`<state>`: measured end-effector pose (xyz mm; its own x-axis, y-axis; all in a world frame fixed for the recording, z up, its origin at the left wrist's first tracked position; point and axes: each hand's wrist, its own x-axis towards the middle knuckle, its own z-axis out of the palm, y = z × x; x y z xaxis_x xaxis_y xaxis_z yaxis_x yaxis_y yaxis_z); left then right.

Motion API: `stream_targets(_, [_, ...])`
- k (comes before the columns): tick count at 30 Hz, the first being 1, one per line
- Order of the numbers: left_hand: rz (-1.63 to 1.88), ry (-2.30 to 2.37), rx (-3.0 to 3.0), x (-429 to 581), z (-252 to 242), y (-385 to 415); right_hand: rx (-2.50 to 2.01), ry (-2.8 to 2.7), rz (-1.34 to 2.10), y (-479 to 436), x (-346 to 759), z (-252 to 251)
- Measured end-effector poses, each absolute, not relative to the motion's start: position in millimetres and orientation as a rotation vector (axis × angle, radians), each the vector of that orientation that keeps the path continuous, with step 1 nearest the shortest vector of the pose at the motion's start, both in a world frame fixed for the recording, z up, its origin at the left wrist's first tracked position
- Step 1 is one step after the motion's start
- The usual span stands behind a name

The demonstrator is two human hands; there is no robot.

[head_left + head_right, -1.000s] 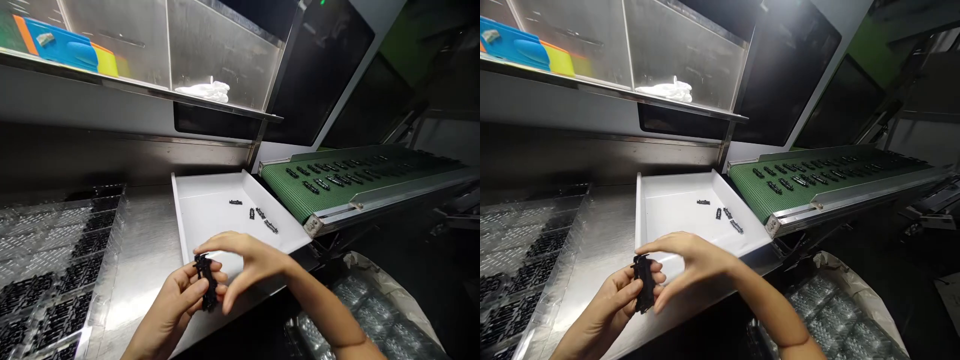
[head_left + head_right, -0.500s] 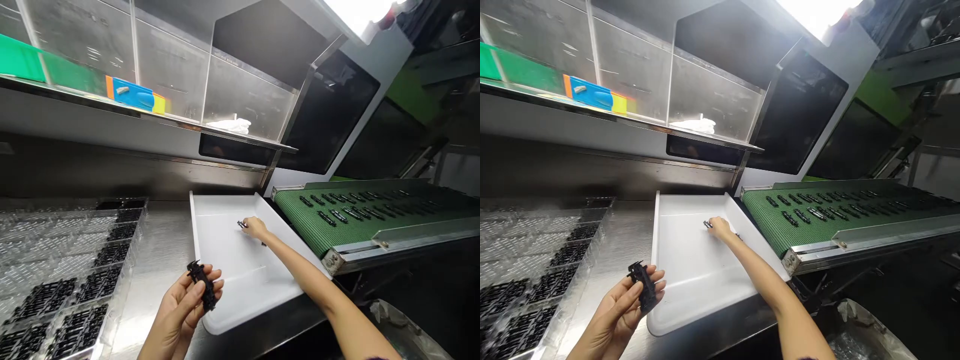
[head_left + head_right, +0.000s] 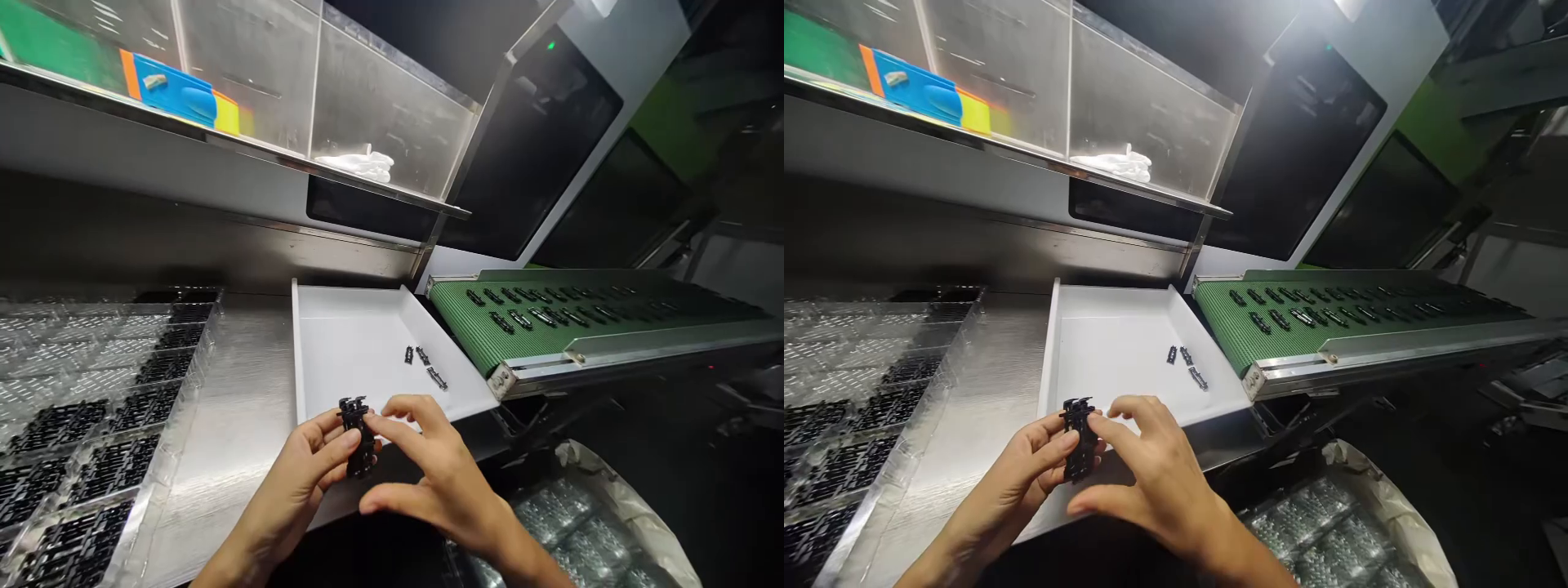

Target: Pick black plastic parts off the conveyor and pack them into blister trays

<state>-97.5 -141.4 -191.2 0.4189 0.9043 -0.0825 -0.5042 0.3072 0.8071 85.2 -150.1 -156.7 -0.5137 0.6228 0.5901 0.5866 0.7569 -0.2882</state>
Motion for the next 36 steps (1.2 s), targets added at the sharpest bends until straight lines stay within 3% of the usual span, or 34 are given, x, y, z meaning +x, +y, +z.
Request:
stream_targets(7, [0.915,0.572,0.799,-94,-185,-145,-0.792,-2.218,0.412,-152,99,-148])
stream_targets(13, [0.881,0.600,0.846,-92,-187,-141,-0.869,-2.279,0.295,-153,105,-148])
stream_targets(22, [0.778,0.544,0.760,-84,-191,-129,-0.898,-2.337,0.381,-145,109,-146])
stream_targets(25, [0.775,0.576,0.728,-80,-191,-127,-1.370,-2.326,0.286,-109,133,-123])
stream_targets(29, [0.754,0.585,0.736,-80,-190,-127,-2.097,-1.793,-0.144,-42,194,-85])
stream_targets(32, [0.782,0.576,0.712,-81,-188,-127,-2.266,-1.608,-0.210,-18,230,-68])
stream_targets(36, [0.842,0.613,0.689,-80,-185,-124,-2.154,-1.768,-0.198,-46,224,-63])
